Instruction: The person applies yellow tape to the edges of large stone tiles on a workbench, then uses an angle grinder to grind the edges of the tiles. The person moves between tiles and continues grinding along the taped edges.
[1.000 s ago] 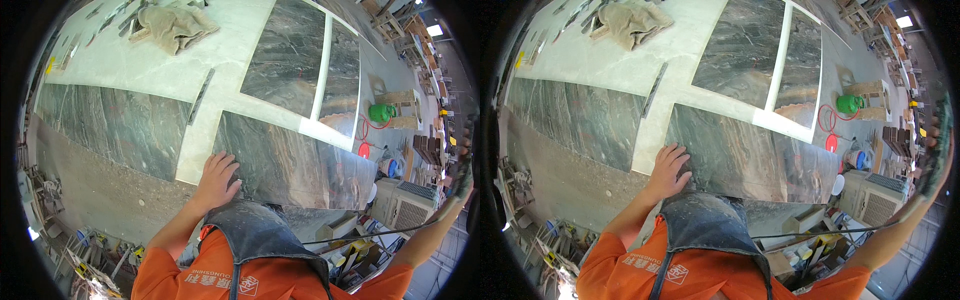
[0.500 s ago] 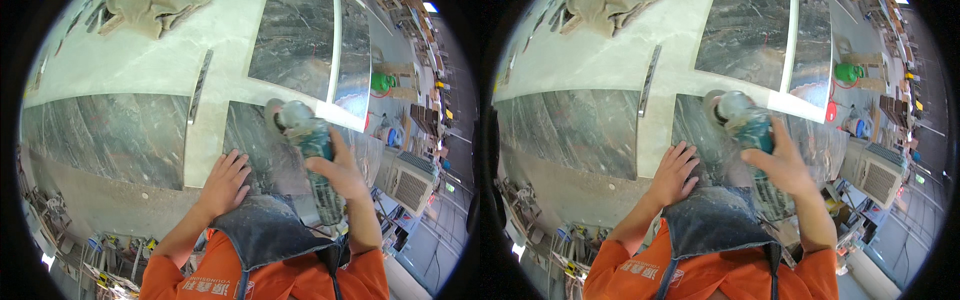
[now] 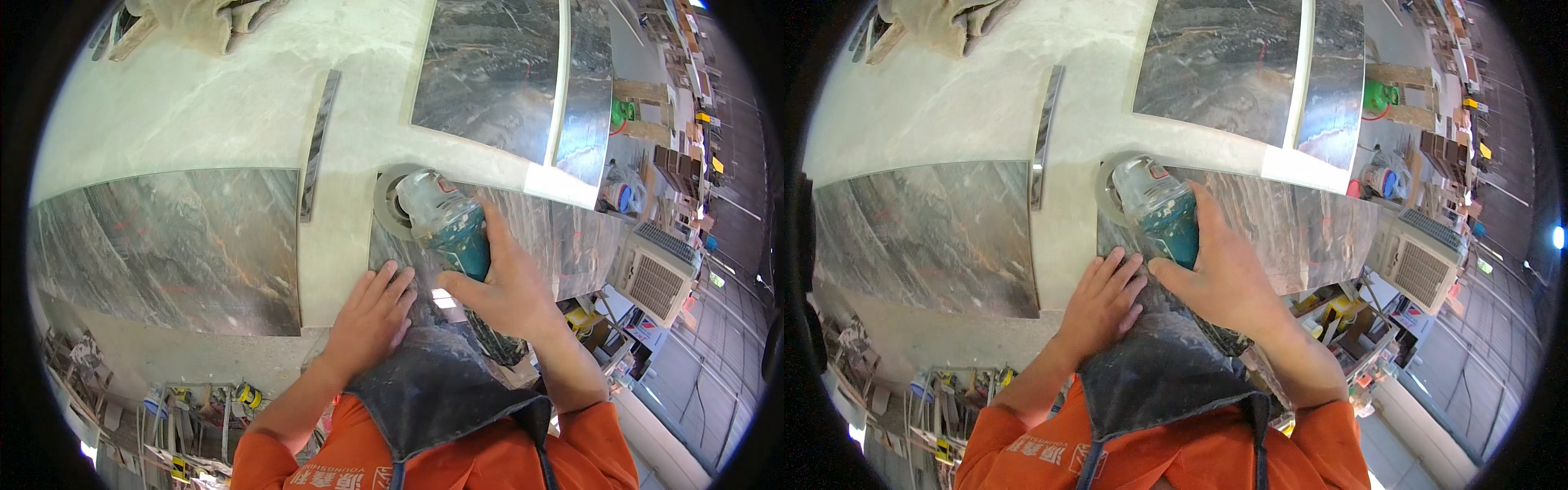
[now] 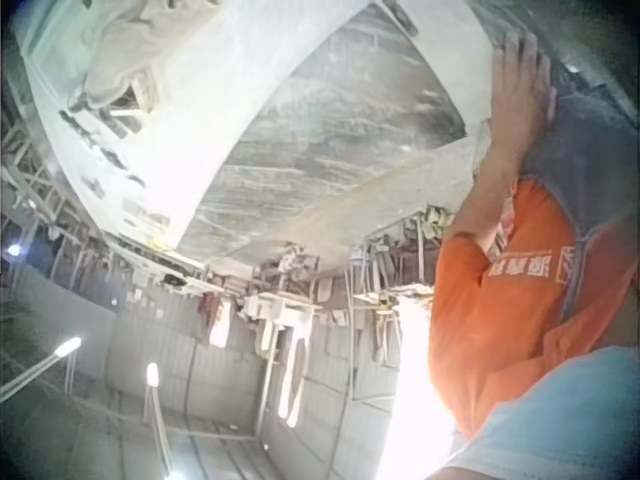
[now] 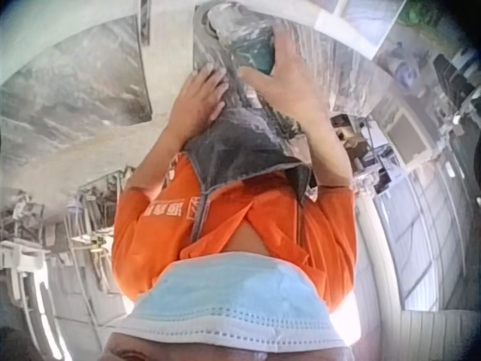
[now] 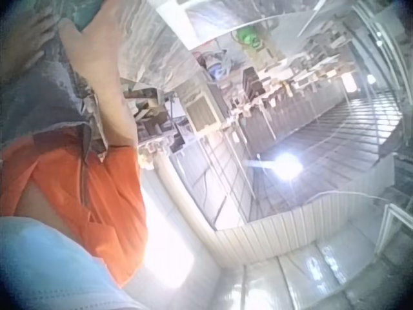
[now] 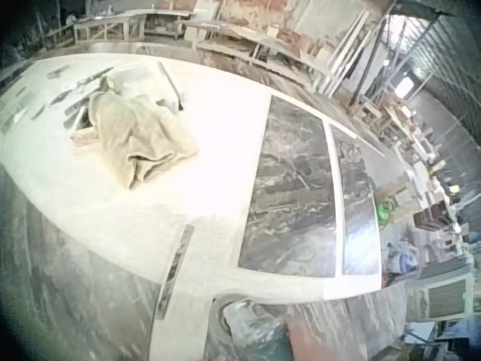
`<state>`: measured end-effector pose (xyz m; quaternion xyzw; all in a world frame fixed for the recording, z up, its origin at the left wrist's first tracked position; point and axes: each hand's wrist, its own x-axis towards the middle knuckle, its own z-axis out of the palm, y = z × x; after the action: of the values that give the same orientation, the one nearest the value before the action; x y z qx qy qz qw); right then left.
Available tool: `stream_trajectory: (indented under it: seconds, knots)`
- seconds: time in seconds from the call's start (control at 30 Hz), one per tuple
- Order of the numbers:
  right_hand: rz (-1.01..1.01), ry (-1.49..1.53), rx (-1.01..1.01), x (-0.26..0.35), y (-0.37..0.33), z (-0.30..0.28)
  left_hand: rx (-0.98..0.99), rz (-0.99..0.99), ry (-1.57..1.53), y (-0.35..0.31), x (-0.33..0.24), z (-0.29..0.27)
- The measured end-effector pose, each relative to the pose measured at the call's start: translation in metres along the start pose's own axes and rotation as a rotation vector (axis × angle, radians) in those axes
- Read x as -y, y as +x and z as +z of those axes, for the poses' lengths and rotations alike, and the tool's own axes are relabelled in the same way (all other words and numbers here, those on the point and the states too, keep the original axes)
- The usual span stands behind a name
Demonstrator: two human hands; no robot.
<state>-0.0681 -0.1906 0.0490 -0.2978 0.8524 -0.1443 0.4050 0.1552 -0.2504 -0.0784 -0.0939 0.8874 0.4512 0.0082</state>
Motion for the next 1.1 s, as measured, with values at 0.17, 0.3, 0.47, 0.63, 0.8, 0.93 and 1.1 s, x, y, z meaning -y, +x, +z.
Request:
stream_trajectory:
  seconds: [0.17, 0.3, 0.47, 0.63, 0.8, 0.93, 1.1]
  knots:
    - [0.126, -0.002, 0.075, 0.016, 0.006, -0.003, 0.015, -0.008, 0.001, 0.0, 0.0, 0.0]
    - [0.098, 0.012, 0.085, 0.015, 0.008, 0.001, 0.049, -0.024, 0.034, 0.002, -0.003, -0.005]
    - [0.113, 0.03, 0.108, 0.016, 0.009, 0.0, 0.105, -0.065, 0.028, 0.007, -0.006, -0.007]
    - [0.1, 0.053, 0.064, -0.011, 0.001, -0.005, 0.125, -0.071, 0.024, 0.005, -0.006, -0.003]
    - [0.241, 0.061, 0.04, -0.044, -0.01, -0.024, 0.133, -0.104, 0.062, 0.007, -0.013, -0.003]
    - [0.176, 0.05, -0.045, -0.087, -0.022, -0.038, 0.116, -0.14, 0.094, 0.009, -0.019, -0.003]
    - [0.149, 0.059, -0.135, -0.134, -0.035, -0.056, 0.099, -0.191, 0.184, 0.008, -0.026, 0.002]
